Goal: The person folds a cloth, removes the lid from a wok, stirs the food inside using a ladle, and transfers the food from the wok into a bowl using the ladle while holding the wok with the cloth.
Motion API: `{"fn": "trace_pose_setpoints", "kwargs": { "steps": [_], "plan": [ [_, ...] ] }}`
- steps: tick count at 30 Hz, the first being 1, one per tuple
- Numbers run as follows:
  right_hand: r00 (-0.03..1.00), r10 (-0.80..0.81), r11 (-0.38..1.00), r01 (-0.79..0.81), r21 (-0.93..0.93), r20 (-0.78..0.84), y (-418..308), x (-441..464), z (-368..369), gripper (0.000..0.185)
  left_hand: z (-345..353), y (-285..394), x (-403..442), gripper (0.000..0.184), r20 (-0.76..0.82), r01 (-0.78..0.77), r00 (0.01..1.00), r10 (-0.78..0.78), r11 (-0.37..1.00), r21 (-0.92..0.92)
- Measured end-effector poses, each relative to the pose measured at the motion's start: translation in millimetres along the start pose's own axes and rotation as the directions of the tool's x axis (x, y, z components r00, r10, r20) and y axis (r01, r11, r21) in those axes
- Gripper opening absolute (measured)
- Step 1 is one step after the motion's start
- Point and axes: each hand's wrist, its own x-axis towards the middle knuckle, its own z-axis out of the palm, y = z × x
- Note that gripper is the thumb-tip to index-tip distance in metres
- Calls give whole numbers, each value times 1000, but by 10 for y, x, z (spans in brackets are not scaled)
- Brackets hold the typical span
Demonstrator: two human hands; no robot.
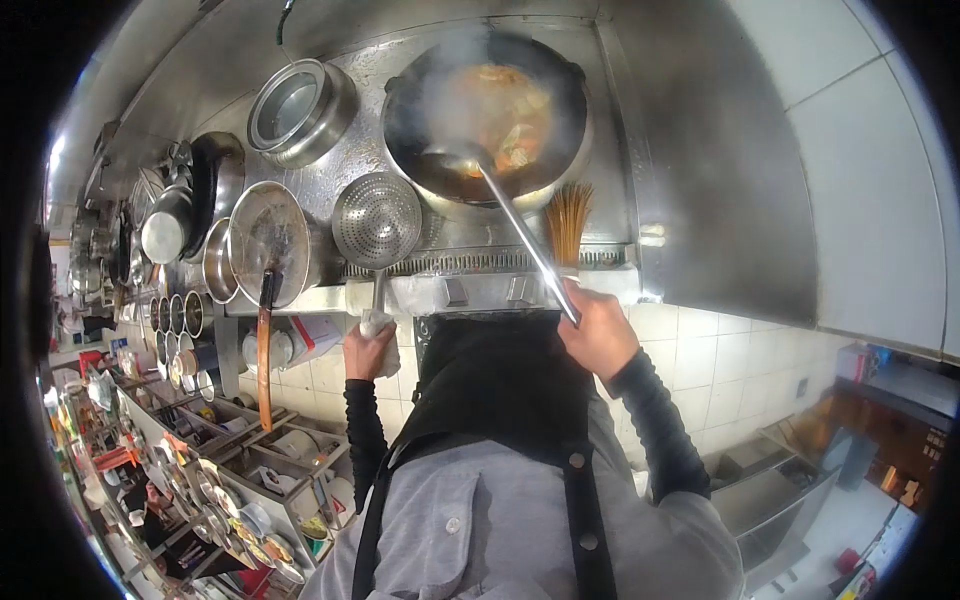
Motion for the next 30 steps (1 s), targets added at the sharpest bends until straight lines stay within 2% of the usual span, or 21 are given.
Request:
{"fn": "trace_pose_setpoints", "kwargs": {
  "steps": [2, 3, 4, 6, 7, 9, 10, 14, 17, 18, 19, 21, 22, 23, 26, 30],
  "plan": [
    [997, 21, 1000, -20, -18, 71, -16, -50, -39, 48, -131, 223, 62, 36, 22, -232, 971, 236, 966, -114],
    [999, -8, 999, 10, -34, 46, 41, -59, -16, 48, -233, 373, 100, 41, 20, -343, 936, 351, 924, -171],
    [999, -37, 998, 38, -51, 19, 160, -71, 53, 47, -597, 976, 97, 34, 241, 163, 970, -17, 779, -605],
    [996, -85, 992, 83, -97, -20, 354, -10, 155, 47, -726, 1353, 103, 40, 301, 171, 951, 77, 680, -713],
    [999, -49, 990, 46, -134, -22, 462, 64, 208, 49, -721, 1473, 105, 42, 308, 165, 943, 127, 625, -763],
    [999, 19, 978, -25, -209, -33, 726, 246, 332, 52, -829, 1741, 93, 47, 343, 164, 921, 185, 615, -771],
    [993, -11, 978, -14, -209, -119, 870, 319, 411, 51, -867, 1827, 81, 49, 356, 163, 911, 209, 611, -775],
    [947, -1, 993, -36, -109, -321, 661, 570, 348, 47, -984, 1935, 6, 59, 419, 215, 865, 277, 548, -808],
    [907, 16, 983, -91, -158, -420, 904, 956, 439, 48, -1084, 1994, -60, 54, 462, 332, 837, 292, 400, -854],
    [870, -128, 962, -8, -274, -476, 925, 1130, 459, 46, -1070, 1974, -64, 51, 476, 329, 831, 289, 435, -838],
    [902, 31, 987, -95, -126, -430, 940, 1263, 470, 46, -1063, 1974, -68, 50, 470, 316, 827, 307, 438, -842],
    [912, 320, 946, -293, 138, -255, 622, 1493, 374, 46, -1033, 2004, -88, 47, 454, 288, 823, 340, 439, -851],
    [925, 320, 923, -256, 287, -205, 805, 1655, 481, 30, -976, 2011, -114, 45, 393, 217, 853, 343, 453, -865],
    [939, 315, 886, -241, 396, -134, 965, 1771, 581, 23, -1003, 2042, -124, 49, 389, 185, 846, 365, 483, -856],
    [965, 255, 717, -228, 658, 57, 1104, 2043, 747, 8, -962, 2101, -212, 54, 263, 14, 912, 315, 616, -787],
    [961, 169, 771, -266, 578, 217, 951, 1906, 731, 6, -877, 2043, -261, 52, 258, 3, 926, 277, 675, -738]
  ]
}}
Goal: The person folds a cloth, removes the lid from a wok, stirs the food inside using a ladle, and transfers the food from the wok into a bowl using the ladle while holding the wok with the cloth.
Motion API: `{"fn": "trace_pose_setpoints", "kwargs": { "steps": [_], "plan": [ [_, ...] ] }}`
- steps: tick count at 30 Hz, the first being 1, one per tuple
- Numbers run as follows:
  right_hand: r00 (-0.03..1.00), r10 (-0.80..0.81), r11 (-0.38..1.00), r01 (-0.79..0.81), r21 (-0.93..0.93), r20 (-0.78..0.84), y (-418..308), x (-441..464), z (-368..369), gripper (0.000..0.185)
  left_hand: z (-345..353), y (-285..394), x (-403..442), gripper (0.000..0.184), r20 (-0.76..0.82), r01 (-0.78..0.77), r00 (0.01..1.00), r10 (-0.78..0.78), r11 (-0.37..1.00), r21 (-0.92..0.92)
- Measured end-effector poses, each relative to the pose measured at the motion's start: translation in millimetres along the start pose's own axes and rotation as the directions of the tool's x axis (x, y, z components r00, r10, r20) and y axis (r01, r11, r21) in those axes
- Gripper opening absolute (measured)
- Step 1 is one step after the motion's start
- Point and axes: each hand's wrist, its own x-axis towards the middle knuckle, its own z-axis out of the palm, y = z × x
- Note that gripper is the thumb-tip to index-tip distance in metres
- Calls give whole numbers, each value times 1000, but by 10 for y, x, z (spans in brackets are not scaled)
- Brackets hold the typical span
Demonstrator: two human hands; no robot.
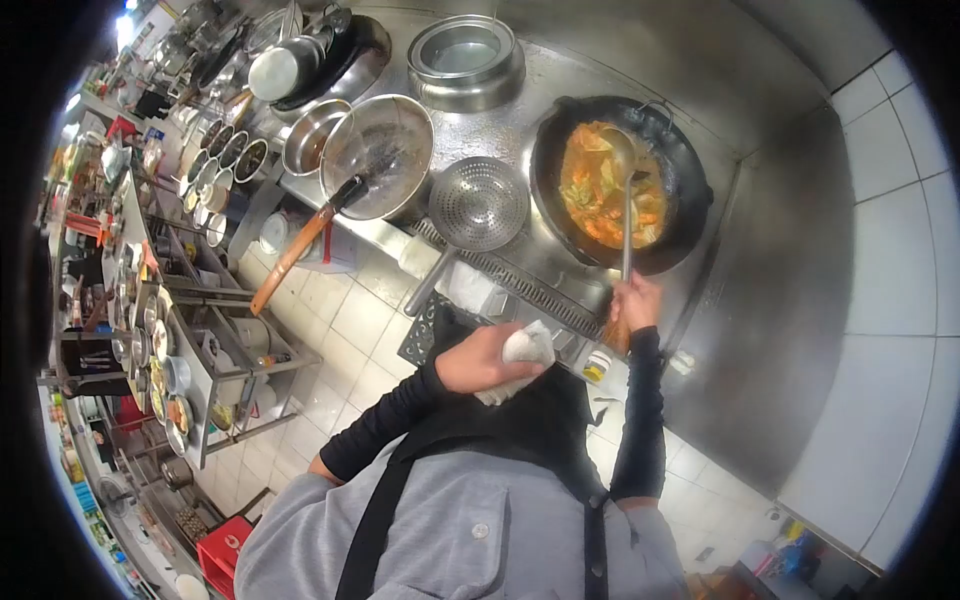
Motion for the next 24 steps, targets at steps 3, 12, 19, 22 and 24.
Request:
{"fn": "trace_pose_setpoints", "kwargs": {
  "steps": [3, 12, 19, 22, 24],
  "plan": [
    [1000, -6, 985, 8, -174, 11, -62, -317, 24, 7, -41, -22, 2, 52, -3, 13, 1000, -13, 999, -43],
    [970, -242, 793, 203, -574, 8, -398, -1607, -70, 46, -65, -88, 51, 49, -36, -77, 997, 73, 990, -117],
    [994, -105, 653, 99, -751, 39, -603, -2048, -282, 44, 69, -76, 230, 46, 6, -102, 995, 103, 994, -41],
    [974, -211, 422, 170, -891, 86, -502, -1943, -170, 44, 120, -47, 216, 45, 41, -86, 995, 87, 996, -29],
    [965, -264, 429, 123, -895, 6, -181, -1640, -254, 44, 95, 126, 122, 47, 63, -23, 998, 22, 1000, 8]
  ]
}}
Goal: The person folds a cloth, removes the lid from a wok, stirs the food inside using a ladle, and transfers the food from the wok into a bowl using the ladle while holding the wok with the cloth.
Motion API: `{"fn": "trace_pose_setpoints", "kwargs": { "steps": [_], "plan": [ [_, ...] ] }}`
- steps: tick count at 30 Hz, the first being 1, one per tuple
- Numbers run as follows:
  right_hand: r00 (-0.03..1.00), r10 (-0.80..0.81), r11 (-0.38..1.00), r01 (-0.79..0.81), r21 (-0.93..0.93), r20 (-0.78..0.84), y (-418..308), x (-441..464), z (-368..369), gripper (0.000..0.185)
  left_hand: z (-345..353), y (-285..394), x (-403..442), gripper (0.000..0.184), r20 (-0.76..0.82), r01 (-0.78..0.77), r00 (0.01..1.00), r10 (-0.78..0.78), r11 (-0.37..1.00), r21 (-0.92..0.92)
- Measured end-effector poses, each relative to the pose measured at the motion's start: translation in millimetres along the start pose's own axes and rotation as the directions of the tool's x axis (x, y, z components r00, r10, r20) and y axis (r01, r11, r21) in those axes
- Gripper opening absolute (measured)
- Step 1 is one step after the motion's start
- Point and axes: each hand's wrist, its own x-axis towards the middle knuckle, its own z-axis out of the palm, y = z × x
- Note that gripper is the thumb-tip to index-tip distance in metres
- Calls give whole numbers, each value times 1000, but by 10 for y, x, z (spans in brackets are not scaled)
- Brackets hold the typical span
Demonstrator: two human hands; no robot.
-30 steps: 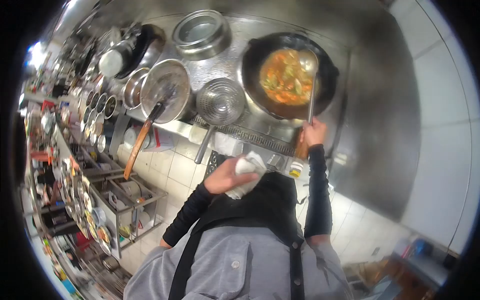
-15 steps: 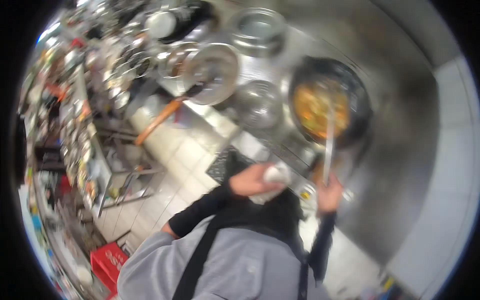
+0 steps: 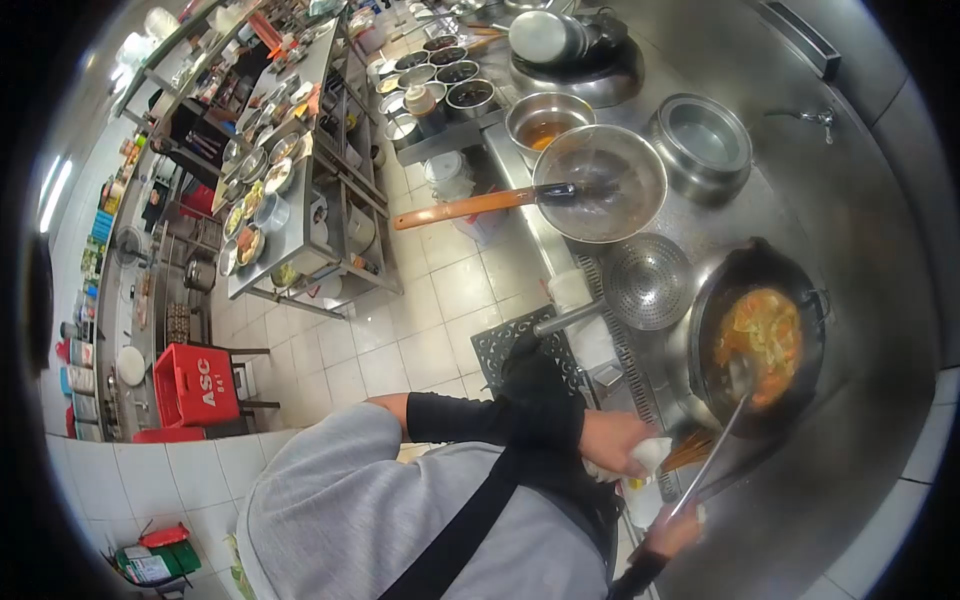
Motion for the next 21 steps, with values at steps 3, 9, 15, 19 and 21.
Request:
{"fn": "trace_pose_setpoints", "kwargs": {
  "steps": [3, 9, 15, 19, 21],
  "plan": [
    [975, -91, 995, 98, 23, -201, 394, 304, 335, 46, -5, -19, -46, 48, -25, -3, 1000, 2, 1000, -29],
    [940, -33, 999, 32, -10, -339, 741, 904, 490, 44, -20, -143, -43, 50, -111, -55, 993, 47, 996, -68],
    [964, 249, 688, -242, 684, 91, 408, 1470, 734, 11, -14, -145, 8, 53, -114, -68, 991, 64, 997, -33],
    [968, 229, 593, -223, 774, 103, -163, 1073, 415, 9, 47, -260, 50, 48, -107, -154, 983, 148, 987, -53],
    [985, 173, 689, -99, 718, -30, 45, 924, 565, 20, 23, -290, 78, 49, -58, -101, 994, 95, 990, -96]
  ]
}}
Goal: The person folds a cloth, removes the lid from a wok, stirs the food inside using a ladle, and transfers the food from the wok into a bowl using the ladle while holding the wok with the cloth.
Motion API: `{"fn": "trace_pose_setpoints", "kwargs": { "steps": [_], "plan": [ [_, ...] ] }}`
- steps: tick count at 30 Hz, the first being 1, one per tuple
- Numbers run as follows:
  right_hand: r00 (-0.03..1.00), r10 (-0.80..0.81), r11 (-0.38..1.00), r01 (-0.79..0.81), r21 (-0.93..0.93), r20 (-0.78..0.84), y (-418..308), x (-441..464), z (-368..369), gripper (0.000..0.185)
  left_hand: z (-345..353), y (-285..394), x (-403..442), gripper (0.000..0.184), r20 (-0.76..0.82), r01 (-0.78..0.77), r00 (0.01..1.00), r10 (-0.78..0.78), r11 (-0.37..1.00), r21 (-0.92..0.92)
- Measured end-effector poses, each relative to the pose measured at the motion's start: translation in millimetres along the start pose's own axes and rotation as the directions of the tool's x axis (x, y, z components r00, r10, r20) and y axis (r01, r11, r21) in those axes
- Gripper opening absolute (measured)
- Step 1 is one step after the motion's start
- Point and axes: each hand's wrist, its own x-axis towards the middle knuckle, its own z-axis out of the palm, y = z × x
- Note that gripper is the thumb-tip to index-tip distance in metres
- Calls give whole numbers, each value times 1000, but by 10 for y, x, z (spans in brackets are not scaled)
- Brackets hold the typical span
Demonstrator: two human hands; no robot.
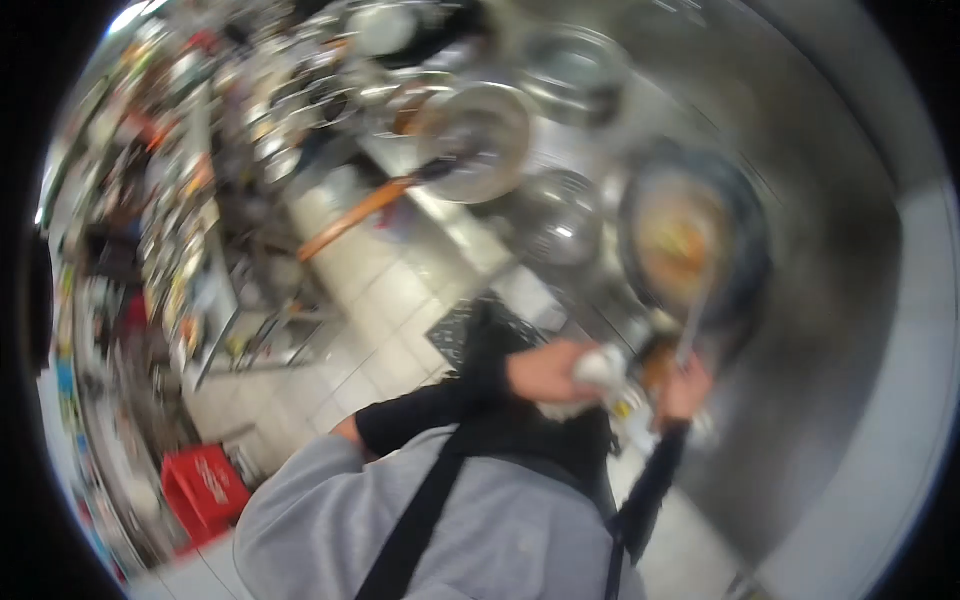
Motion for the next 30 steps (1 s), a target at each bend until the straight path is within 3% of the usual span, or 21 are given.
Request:
{"fn": "trace_pose_setpoints", "kwargs": {
  "steps": [1, 2, 4, 7, 10, 11, 14, 15, 19, 22, 23, 26, 27, 30],
  "plan": [
    [995, 91, 996, -90, -17, 34, -104, -135, -73, 27, -26, 91, -24, 50, -2, 37, 999, -37, 999, 4],
    [999, 35, 997, -36, -67, -10, -53, -212, -89, 35, -57, 144, -17, 55, 38, 67, 997, -63, 992, -103],
    [994, -81, 977, 65, -204, -70, -178, -450, -110, 47, -40, 93, -3, 55, -20, 81, 996, -81, 997, 6],
    [993, 54, 949, -83, -304, -102, -918, -825, -196, 40, -92, 237, 27, 49, 63, 133, 990, -126, 983, -128],
    [979, -202, 911, 202, -359, 38, -910, -1059, -391, 49, -61, 303, 80, 47, 76, 93, 993, -85, 989, -117],
    [974, -224, 913, 224, -342, 41, -853, -1098, -361, 48, -69, 266, 125, 46, 76, 79, 995, -70, 990, -113],
    [994, 19, 977, 4, -212, 106, -871, -1235, -320, 48, -25, 218, 162, 45, 96, 103, 991, -95, 991, -84],
    [992, 37, 963, -2, -270, 124, -862, -1224, -284, 49, -16, 225, 165, 45, 94, 94, 992, -88, 993, -70],
    [999, -3, 951, 15, -310, 39, -689, -1106, -32, 42, -2, 204, 155, 43, 87, 101, 991, -99, 995, -20],
    [977, -213, 869, 177, -461, -28, -167, -903, 11, 47, 8, 230, 134, 43, 73, 125, 990, -121, 991, -49],
    [995, -91, 888, 66, -455, -33, -243, -857, -16, 45, -13, 255, 113, 43, 59, 133, 990, -129, 989, -65],
    [984, -124, 886, 51, -461, -129, -339, -783, -102, 39, -68, 292, 43, 43, -14, 67, 998, -67, 997, -24],
    [971, -177, 880, 84, -467, -159, -346, -736, -118, 41, -105, 266, 22, 43, -15, 108, 994, -109, 993, -50],
    [975, 28, 902, -119, -415, -220, -334, -534, -279, 35, -105, 207, -31, 43, -15, 175, 984, -178, 978, -115]
  ]
}}
